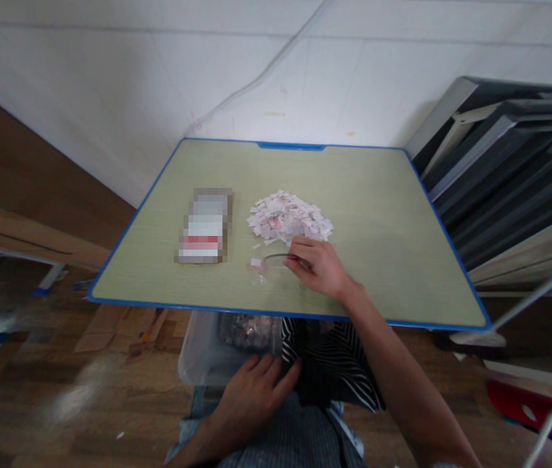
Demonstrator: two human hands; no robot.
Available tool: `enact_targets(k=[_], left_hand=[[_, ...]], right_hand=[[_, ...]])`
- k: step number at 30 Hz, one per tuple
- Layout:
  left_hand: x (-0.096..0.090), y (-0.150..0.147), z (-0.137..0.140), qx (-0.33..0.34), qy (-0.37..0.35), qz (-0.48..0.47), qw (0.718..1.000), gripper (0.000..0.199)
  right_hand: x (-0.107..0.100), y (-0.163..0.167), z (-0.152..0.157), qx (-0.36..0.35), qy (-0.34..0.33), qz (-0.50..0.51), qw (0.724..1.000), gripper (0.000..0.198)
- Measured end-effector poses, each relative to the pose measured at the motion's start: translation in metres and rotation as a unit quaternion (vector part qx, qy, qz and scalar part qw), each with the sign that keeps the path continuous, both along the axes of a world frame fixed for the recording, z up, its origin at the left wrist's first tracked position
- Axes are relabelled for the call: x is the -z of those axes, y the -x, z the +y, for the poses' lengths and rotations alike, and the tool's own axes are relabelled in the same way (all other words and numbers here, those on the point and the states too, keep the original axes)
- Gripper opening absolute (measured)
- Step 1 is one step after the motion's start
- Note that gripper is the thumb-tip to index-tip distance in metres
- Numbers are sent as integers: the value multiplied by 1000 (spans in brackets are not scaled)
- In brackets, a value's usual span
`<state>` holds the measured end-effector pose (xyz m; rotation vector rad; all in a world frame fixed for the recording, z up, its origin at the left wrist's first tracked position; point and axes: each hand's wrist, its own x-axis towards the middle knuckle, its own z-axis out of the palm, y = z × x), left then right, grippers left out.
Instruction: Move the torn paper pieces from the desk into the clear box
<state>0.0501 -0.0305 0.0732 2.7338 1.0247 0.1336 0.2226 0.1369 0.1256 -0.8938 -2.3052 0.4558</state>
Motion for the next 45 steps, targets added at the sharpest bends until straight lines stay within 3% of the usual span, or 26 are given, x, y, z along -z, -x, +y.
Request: enact_targets(k=[6,11,26,32,37,45], left_hand=[[-1,0,2,1,4,2,1000,38],[0,0,1,-2,2,-4,1000,39],[2,0,1,3,-13,-13,1000,40],[3,0,1,1,-8,-22,1000,40],[2,0,1,3,-11,-22,1000,39],[3,-1,0,2,-15,-24,1000,39]], right_hand=[[2,3,0,3,-1,-7,1000,15],[6,3,1,64,-16,-9,998,14],[6,0,0,84,-19,9,996,16],[3,2,0,42,8,-6,999,15],[4,0,-1,63,-7,27,998,17],[3,3,-1,26,14,-1,1000,13]])
